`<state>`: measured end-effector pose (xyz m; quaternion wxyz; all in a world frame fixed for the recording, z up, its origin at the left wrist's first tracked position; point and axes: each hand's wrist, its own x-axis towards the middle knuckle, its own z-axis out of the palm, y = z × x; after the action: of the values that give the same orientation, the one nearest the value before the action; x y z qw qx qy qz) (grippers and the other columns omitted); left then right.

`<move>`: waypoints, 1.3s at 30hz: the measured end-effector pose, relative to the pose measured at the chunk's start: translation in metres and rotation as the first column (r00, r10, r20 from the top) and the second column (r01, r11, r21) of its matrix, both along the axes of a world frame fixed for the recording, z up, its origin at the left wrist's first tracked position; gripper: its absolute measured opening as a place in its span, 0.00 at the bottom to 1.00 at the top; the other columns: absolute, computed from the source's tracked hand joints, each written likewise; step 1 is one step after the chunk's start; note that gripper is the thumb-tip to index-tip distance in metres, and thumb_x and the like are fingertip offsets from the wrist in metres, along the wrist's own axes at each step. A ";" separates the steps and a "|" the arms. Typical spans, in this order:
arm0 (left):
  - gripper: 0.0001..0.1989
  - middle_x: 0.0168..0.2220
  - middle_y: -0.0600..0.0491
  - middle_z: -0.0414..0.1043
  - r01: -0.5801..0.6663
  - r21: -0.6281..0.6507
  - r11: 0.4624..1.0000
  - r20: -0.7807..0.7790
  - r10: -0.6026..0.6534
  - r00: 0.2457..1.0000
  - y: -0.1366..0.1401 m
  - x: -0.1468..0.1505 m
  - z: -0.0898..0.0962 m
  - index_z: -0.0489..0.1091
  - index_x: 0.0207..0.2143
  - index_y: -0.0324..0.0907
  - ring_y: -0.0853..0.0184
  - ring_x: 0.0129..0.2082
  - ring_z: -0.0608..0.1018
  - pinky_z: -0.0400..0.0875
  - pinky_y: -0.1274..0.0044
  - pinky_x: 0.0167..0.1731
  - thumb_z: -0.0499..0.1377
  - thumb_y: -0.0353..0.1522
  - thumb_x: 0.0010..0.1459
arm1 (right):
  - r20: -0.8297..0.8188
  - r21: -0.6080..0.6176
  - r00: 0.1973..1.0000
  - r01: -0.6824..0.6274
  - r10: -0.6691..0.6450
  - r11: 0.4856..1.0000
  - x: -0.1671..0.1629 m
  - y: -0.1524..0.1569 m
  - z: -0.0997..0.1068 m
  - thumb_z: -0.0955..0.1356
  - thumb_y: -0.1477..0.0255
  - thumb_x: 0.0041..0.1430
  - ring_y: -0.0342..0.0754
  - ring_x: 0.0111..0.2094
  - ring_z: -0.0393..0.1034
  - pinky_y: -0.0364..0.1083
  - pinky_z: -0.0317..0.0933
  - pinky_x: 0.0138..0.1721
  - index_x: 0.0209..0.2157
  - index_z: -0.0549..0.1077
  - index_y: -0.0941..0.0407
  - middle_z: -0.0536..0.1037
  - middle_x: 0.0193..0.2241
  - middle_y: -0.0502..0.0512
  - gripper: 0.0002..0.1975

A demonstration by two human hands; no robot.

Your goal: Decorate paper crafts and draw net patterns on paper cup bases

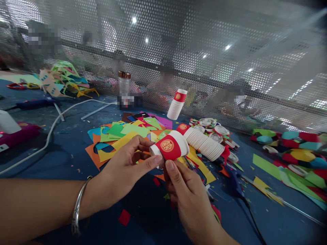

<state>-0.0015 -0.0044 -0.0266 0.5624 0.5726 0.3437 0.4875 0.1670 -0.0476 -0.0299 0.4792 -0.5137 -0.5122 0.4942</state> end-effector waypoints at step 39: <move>0.14 0.46 0.51 0.74 -0.074 0.369 0.926 -0.092 0.115 0.989 -0.004 -0.003 0.001 0.67 0.47 0.47 0.61 0.47 0.80 0.79 0.67 0.46 0.67 0.38 0.64 | -0.131 0.013 0.991 -0.011 0.012 1.000 -0.004 -0.006 0.006 0.69 0.48 0.65 0.37 0.21 0.43 0.41 0.39 0.19 0.30 0.68 0.55 0.57 0.22 0.42 0.24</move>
<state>-0.0040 -0.0087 -0.0259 0.4018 0.6764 0.3055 0.5364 0.1631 -0.0538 -0.0242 0.5120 -0.4744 -0.4856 0.5263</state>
